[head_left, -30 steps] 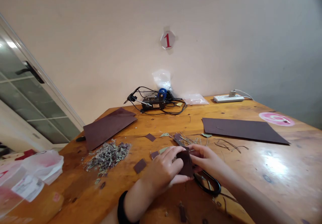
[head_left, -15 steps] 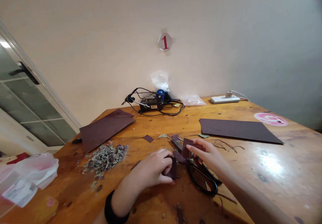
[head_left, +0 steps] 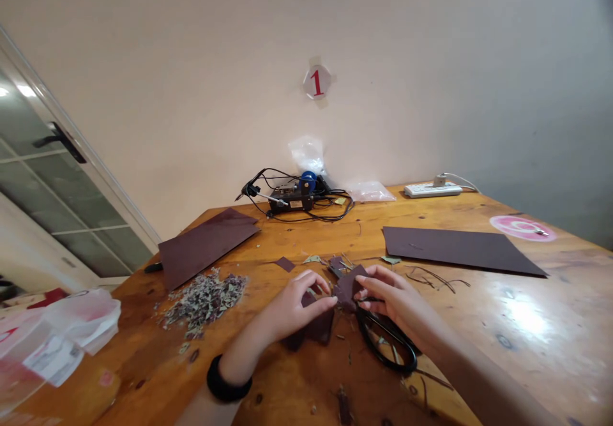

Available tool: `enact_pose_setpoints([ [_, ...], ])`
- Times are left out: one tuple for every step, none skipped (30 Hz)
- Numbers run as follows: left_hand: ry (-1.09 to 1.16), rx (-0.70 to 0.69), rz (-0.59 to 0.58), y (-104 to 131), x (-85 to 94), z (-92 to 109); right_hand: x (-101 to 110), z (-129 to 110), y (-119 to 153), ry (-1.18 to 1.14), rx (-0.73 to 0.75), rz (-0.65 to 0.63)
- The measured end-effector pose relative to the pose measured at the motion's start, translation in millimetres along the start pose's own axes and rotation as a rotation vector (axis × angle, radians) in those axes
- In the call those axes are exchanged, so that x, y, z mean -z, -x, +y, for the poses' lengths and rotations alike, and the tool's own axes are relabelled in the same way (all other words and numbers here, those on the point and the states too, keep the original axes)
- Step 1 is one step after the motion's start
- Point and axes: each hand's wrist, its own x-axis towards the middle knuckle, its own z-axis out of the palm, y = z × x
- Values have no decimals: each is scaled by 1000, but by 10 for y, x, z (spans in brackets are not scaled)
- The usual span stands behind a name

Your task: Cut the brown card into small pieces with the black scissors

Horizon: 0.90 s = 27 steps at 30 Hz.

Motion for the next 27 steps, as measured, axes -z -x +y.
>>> enact_pose_setpoints([
  [11, 17, 12, -6, -8, 21, -10, -6, 8, 20, -4, -12],
  [11, 34, 22, -8, -10, 42, -19, -12, 14, 56, -4, -28],
  [2, 48, 33, -9, -4, 61, -27, -14, 17, 101, 2, -44],
  [-7, 63, 46, -9, 8, 77, -33, -12, 17, 146, 13, -58],
  [-8, 81, 61, -8, 22, 91, -37, -5, 14, 187, 27, -66],
  [3, 100, 68, -8, 36, 100, -40, 6, 9, 222, 40, -73],
  [22, 118, 64, -7, 48, 106, -41, 20, 3, 250, 52, -81],
  [42, 131, 50, -6, 55, 107, -40, 37, -4, 271, 64, -91],
  [54, 140, 29, -3, 59, 104, -39, 53, -9, 287, 73, -104],
  [50, 144, 6, 3, 59, 94, -36, 68, -13, 301, 80, -119],
  [24, 142, -18, 13, 58, 80, -32, 79, -16, 313, 87, -133],
  [-23, 139, -42, 27, 58, 59, -26, 86, -17, 325, 95, -138],
  [-81, 135, -72, 45, 59, 34, -19, 88, -17, 338, 104, -134],
  [-141, 134, -113, 64, 62, 6, -12, 87, -17, 353, 114, -121],
  [-194, 137, -161, 84, 67, -23, -4, 85, -17, 367, 123, -104],
  [-237, 142, -210, 101, 72, -50, 2, 83, -19, 380, 130, -86],
  [-271, 148, -252, 114, 76, -74, 6, 81, -21, 392, 135, -74],
  [-294, 156, -278, 121, 80, -93, 9, 82, -25, 404, 136, -71],
  [-313, 162, -289, 123, 83, -105, 11, 86, -30, 415, 136, -76],
  [-330, 167, -286, 119, 85, -111, 11, 92, -36, 423, 135, -83],
  [-345, 170, -277, 112, 88, -113, 11, 99, -42, 429, 135, -90],
  [-354, 173, -270, 103, 92, -111, 12, 106, -48, 432, 137, -94],
  [-361, 173, -264, 91, 97, -109, 14, 111, -54, 433, 139, -97],
  [-368, 172, -262, 80, 104, -107, 17, 113, -61, 434, 142, -100],
  [-374, 169, -262, 68, 113, -107, 22, 113, -68, 434, 146, -102],
  [-379, 165, -263, 57, 123, -109, 29, 109, -75, 433, 150, -104],
  [-383, 159, -267, 45, 134, -112, 36, 104, -82, 431, 155, -104],
])
